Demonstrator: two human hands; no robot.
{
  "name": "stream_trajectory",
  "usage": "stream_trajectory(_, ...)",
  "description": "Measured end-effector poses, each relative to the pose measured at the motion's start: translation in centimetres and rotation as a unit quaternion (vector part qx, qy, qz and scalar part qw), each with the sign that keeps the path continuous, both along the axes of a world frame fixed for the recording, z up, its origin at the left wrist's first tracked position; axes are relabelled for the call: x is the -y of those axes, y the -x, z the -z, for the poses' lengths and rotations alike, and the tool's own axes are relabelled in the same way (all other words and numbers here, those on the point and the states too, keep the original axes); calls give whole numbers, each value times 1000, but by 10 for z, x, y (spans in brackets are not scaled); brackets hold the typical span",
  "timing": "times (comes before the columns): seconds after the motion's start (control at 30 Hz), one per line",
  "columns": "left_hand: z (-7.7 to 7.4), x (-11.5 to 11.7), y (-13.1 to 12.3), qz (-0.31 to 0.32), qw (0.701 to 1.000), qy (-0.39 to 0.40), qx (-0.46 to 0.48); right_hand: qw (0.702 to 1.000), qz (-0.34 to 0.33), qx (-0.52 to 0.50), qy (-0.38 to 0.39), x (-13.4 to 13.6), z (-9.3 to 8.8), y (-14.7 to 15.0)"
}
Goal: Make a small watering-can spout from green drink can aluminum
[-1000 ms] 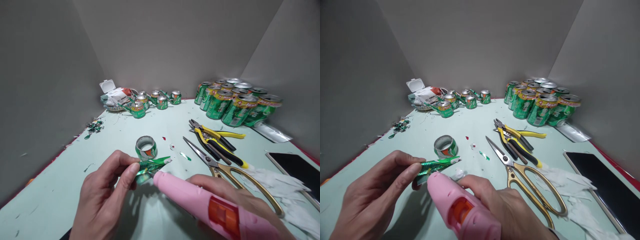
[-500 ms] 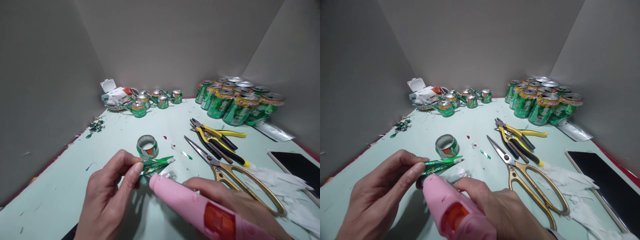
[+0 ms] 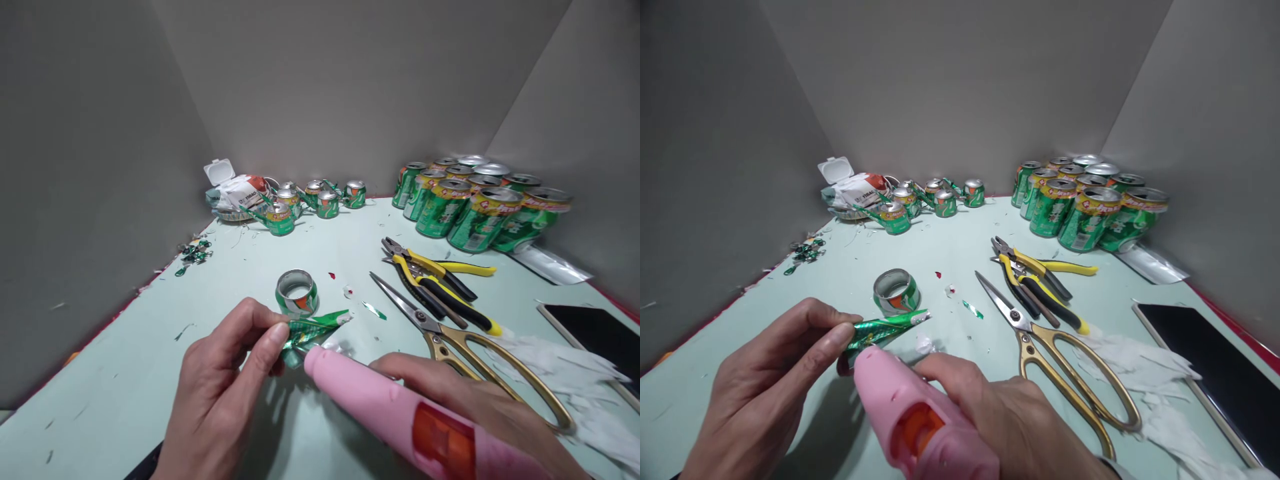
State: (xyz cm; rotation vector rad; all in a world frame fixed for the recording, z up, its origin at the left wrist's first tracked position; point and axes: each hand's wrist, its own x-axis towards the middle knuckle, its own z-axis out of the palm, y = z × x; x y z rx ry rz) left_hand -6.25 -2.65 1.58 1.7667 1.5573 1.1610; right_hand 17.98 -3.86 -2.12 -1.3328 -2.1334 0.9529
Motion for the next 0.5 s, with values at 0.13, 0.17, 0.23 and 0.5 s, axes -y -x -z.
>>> stream_trajectory(0.13, -1, 0, -1, 0, 1000, 7, 6, 1000, -14, -22, 11, -1, -1, 2)
stream_trajectory(0.17, -1, 0, -1, -1, 1000, 11, 8, 999, -19, -27, 18, -1, -1, 3)
stream_trajectory(0.23, -1, 0, -3, -1, 1000, 20, 14, 999, -23, -35, 32, 0, -1, 5)
stream_trajectory(0.5, 2, -1, -3, 8, 998, 23, 54, 999, 15, -22, 26, 4, -5, 3)
